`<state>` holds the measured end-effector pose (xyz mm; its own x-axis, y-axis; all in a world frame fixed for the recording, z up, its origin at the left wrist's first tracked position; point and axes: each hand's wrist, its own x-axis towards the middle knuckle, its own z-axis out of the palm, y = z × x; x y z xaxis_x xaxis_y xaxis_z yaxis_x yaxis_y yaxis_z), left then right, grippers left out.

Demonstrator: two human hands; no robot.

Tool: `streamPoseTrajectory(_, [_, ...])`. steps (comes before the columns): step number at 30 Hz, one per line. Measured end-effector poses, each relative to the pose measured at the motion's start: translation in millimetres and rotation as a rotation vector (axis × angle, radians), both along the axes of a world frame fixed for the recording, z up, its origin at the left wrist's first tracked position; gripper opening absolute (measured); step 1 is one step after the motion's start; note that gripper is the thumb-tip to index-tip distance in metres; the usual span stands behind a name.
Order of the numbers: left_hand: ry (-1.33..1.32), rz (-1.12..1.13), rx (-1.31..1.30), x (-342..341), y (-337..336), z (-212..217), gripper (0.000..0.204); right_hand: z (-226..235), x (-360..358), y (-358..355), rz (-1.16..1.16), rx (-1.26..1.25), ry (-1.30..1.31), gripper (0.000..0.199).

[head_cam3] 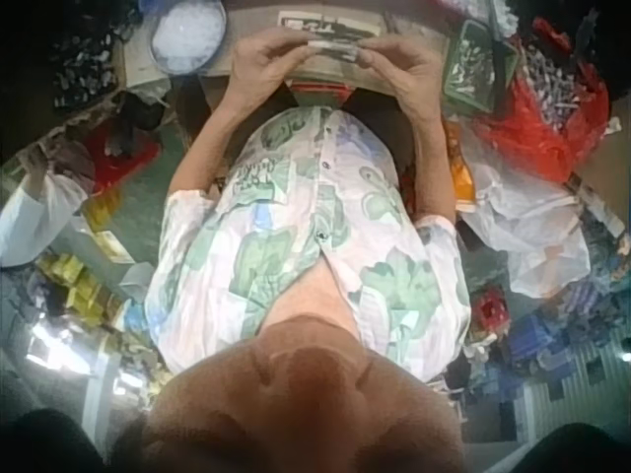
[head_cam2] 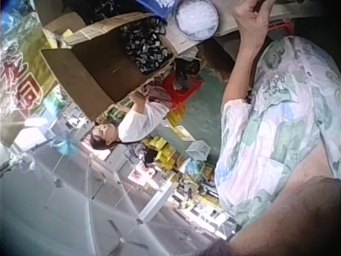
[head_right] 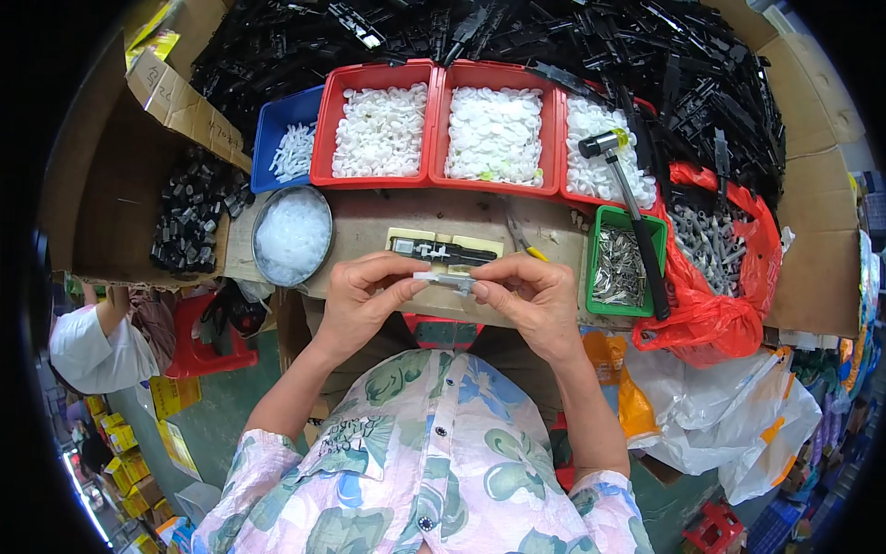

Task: The person assembles small lock mechanisms at a workbench. They place a white plastic housing into a yellow jig, insert a metal pin, and strike it with a hammer. They then use pliers to trim the pin and remove the assembled unit. This process is repeated with multiple components from nearby bins.

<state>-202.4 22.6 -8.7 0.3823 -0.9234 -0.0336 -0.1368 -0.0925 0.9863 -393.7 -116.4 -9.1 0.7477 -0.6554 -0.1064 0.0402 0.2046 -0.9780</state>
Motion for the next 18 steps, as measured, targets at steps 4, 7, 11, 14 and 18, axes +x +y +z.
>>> streamPoseTrajectory(4, [-0.187,-0.043,0.031,4.9,-7.5,6.6,0.025,-6.2,-2.2,-7.0,-0.012,-0.066,0.005,0.017])
streamPoseTrajectory(7, [-0.654,0.034,-0.202,10.7,-16.5,-4.3,0.027,-9.3,-4.4,-16.7,-0.050,-0.119,0.098,0.015])
streamPoseTrajectory(11, [-0.715,0.002,-0.230,15.6,-27.5,-13.1,0.027,-16.4,-3.4,-28.0,-0.043,-0.226,0.203,0.013])
streamPoseTrajectory(14, [-0.702,-0.036,-0.231,16.2,-33.3,-20.1,0.027,-17.5,-0.4,-30.5,-0.019,-0.241,0.229,0.013])
streamPoseTrajectory(18, [-0.696,-0.060,-0.251,14.1,-37.9,-23.0,0.028,-21.0,2.0,-32.5,-0.016,-0.204,0.198,0.013])
